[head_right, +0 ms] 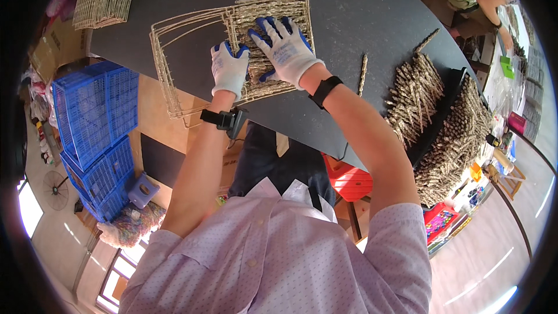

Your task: The person assembles rectangular woven baskets by hand. They place woven strips into wire frames, press them down to secure them, and stack the finished units on the table.

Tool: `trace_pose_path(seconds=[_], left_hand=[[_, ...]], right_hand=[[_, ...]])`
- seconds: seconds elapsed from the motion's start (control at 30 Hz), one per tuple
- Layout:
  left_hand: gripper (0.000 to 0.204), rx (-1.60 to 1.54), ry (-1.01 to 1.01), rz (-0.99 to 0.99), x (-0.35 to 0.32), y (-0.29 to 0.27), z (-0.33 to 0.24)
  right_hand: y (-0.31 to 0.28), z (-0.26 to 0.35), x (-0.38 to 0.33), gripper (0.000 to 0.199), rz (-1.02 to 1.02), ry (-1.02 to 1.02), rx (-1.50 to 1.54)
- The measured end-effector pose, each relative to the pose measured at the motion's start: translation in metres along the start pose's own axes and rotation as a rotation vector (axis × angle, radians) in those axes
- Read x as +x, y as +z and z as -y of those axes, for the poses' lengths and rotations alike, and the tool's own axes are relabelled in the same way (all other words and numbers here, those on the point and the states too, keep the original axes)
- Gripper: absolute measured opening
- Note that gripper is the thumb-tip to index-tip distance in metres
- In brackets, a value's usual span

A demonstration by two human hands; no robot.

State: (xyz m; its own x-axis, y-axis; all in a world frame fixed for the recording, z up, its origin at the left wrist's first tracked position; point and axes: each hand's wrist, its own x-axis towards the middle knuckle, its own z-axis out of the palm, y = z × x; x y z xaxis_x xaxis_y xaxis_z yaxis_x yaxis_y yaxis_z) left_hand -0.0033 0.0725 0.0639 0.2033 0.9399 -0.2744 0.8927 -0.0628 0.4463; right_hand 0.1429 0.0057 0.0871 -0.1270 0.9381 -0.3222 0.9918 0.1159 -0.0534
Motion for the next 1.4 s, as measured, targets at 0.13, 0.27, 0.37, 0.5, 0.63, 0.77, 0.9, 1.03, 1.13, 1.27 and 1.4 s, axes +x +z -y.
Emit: trace_pose_path(seconds=[0.13, 0.27, 0.37, 0.5, 0.63, 0.77, 0.9, 1.03, 1.13, 1.27, 1.4], left_hand=[[0.056, -0.024, -0.011, 0.021, 0.003, -0.004, -0.004], [0.052, -0.054, 0.045, -0.066, -0.003, 0.003, -0.001], [0.048, -0.055, 0.085, -0.146, -0.008, 0.008, 0.005], [0.044, -0.082, 0.103, -0.155, -0.006, 0.011, 0.005], [0.045, -0.052, 0.166, -0.188, -0.008, 0.005, 0.003], [0.044, -0.026, 0.162, -0.218, -0.006, 0.009, 0.007], [0.042, -0.039, 0.298, -0.258, -0.009, 0.002, 0.003], [0.043, -0.04, 0.381, -0.289, -0.011, -0.005, -0.008], [0.041, -0.069, 0.447, -0.285, -0.009, -0.01, -0.014], [0.041, -0.085, 0.488, -0.258, -0.023, -0.027, -0.046], [0.037, 0.035, 0.448, -0.123, -0.041, -0.034, -0.09]], right_hand=[[-0.003, 0.001, 0.001, 0.099, 0.043, 0.0, -0.02], [-0.011, 0.004, 0.002, 0.096, 0.118, -0.008, -0.08], [-0.007, 0.007, 0.001, 0.094, 0.115, -0.024, -0.091], [-0.005, 0.008, -0.001, 0.091, 0.084, -0.018, -0.072], [-0.008, 0.01, 0.003, 0.087, 0.078, -0.037, -0.119], [0.0, 0.012, -0.001, 0.084, 0.06, -0.044, -0.113], [0.0, 0.012, 0.002, 0.094, 0.067, -0.004, -0.044], [-0.012, 0.011, 0.014, 0.101, 0.17, 0.006, -0.095], [-0.013, 0.004, 0.019, 0.099, 0.122, 0.003, -0.059], [-0.005, 0.002, 0.02, 0.089, 0.157, 0.037, -0.05], [0.002, 0.001, 0.014, 0.094, 0.097, 0.061, -0.045]])
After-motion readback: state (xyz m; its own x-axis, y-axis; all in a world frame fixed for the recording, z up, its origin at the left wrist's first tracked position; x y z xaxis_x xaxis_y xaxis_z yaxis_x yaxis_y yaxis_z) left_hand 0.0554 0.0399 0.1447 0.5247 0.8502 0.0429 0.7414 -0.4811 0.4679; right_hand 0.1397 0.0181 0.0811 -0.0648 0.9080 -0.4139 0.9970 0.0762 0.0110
